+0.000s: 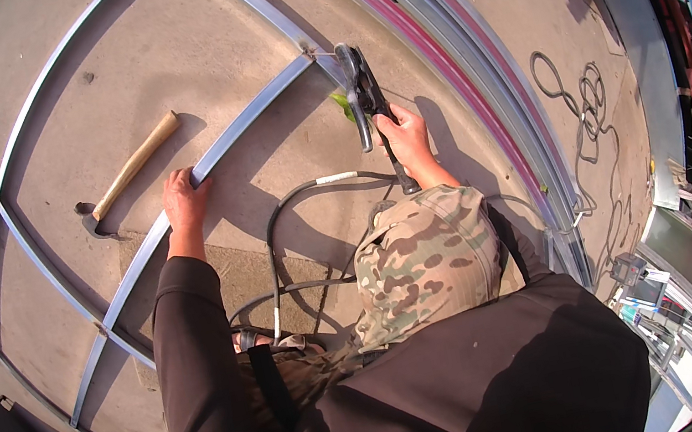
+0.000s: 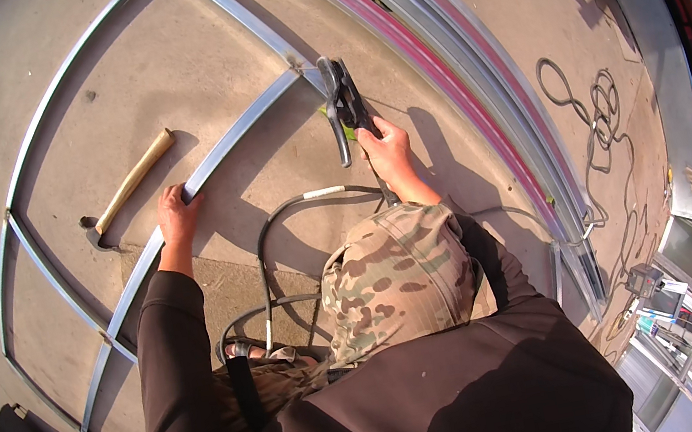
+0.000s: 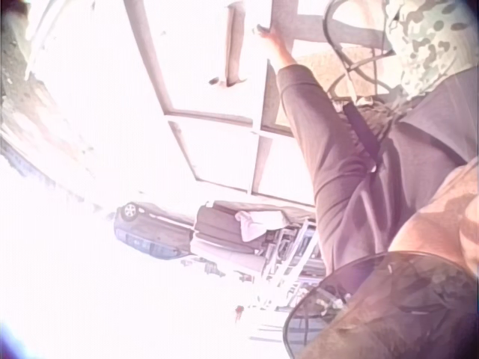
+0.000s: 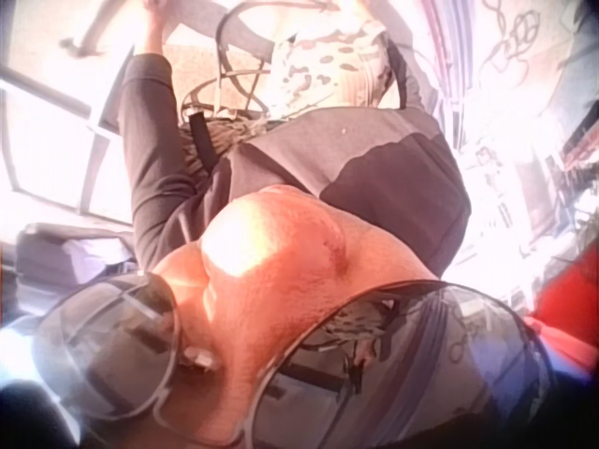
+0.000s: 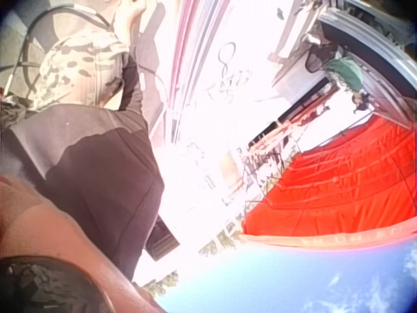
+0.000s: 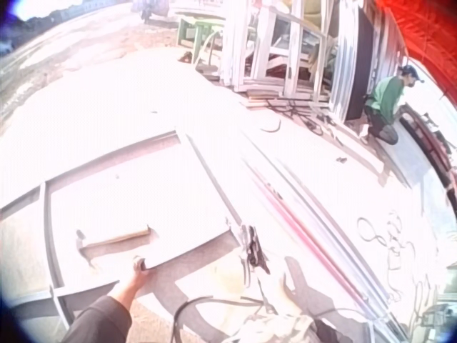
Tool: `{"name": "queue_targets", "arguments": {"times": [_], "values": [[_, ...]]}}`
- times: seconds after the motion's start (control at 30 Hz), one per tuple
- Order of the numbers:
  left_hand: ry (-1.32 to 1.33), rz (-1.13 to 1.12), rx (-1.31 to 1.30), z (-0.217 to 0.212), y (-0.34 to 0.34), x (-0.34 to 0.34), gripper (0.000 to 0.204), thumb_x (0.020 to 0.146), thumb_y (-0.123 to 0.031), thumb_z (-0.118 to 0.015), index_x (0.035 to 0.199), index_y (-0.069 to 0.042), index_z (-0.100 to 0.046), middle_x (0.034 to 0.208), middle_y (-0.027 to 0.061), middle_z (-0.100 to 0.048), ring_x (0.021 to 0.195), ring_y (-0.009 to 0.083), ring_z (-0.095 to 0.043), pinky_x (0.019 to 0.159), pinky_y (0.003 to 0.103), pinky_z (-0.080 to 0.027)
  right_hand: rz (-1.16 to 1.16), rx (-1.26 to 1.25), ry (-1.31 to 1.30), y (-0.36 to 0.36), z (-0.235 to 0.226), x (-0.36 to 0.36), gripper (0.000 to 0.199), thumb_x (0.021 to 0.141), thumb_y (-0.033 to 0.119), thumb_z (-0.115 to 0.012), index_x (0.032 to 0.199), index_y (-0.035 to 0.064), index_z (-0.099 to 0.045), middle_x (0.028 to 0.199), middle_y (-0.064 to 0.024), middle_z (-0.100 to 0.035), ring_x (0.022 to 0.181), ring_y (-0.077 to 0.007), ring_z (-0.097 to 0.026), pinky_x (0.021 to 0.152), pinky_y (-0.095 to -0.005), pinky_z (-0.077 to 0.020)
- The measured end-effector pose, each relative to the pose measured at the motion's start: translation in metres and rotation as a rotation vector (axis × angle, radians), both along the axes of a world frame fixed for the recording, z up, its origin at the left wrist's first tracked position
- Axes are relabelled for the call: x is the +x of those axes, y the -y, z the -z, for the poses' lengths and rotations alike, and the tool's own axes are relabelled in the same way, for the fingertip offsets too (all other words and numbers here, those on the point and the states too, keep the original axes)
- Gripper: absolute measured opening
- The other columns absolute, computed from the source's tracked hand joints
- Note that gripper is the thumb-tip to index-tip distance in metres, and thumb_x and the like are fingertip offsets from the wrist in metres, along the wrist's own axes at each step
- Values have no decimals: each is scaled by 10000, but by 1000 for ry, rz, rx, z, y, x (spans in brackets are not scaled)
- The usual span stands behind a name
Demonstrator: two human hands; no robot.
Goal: The person welds metal frame pieces together using a handheld welding tool, then cuts a metal bar with a chop saw and places it into the frame. The person also uses a hammer and a red marker during the process.
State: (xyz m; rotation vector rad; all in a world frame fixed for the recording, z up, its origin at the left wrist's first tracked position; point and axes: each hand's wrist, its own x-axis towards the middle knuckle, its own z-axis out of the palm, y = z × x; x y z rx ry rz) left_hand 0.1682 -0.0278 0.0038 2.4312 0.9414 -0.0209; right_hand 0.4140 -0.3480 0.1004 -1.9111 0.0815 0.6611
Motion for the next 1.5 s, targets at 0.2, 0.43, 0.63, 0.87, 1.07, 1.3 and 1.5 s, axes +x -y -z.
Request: {"name": "queue_targets", "arguments": {"times": [0.2, 0.43, 0.63, 0.87, 1.07, 1.3, 1.5], "values": [[-2, -14, -27, 0, 1, 0, 388, 749, -201, -799, 1095, -54, -701, 1071, 114, -660, 1049, 312, -603, 931, 398, -484, -4, 2, -17, 1, 2, 0, 295, 924, 228, -673, 1170, 65, -670, 678, 59, -569, 546, -35, -533, 434, -218, -420], [-20, -10, -20, -3, 0, 1, 391, 749, -211, -800, 1095, -57, -702, 1080, 116, -658, 1057, 309, -599, 937, 400, -481, 113, 182, -309, 8, 11, 2, 260, 967, 286, -640, 1053, 41, -635, 732, -40, -622, 555, -128, -604, 418, -283, -492], [-41, -36, -23, -4, 2, 2, 384, 757, -221, -789, 1096, -63, -705, 1086, 117, -657, 1056, 315, -596, 940, 399, -478, -162, 3, 168, 6, 9, 7, 287, 944, 276, -673, 1094, 36, -629, 805, -46, -641, 587, -137, -616, 448, -299, -514], [-99, -21, -34, -3, -1, 4, 389, 755, -222, -791, 1096, -55, -702, 1086, 130, -655, 1056, 319, -600, 929, 407, -479, 87, 66, -200, 1, -4, 0, 243, 931, 199, -662, 1082, 8, -658, 719, -11, -600, 542, -123, -575, 454, -298, -481], [-45, -10, -32, -2, -2, 1, 383, 760, -213, -789, 1099, -57, -701, 1085, 129, -662, 1049, 326, -610, 932, 413, -481, -50, 84, 152, 0, -3, 12, 257, 936, 178, -666, 1148, 34, -666, 781, 38, -618, 588, -41, -547, 492, -224, -452], [-68, -14, -35, -1, -2, 2, 408, 746, -218, -802, 1112, -66, -704, 1099, 120, -665, 1062, 320, -608, 941, 408, -483, -14, 25, -37, 5, 1, 3, 251, 956, 230, -659, 1132, 52, -669, 772, 38, -610, 566, -56, -566, 438, -230, -452], [-76, -17, -59, 2, -4, 1, 421, 753, -211, -797, 1135, -64, -697, 1115, 124, -662, 1085, 323, -599, 957, 406, -477, -18, -2, -63, 3, 2, 4, 252, 959, 228, -654, 1145, 58, -670, 770, 34, -612, 569, -53, -571, 439, -229, -454]]}}
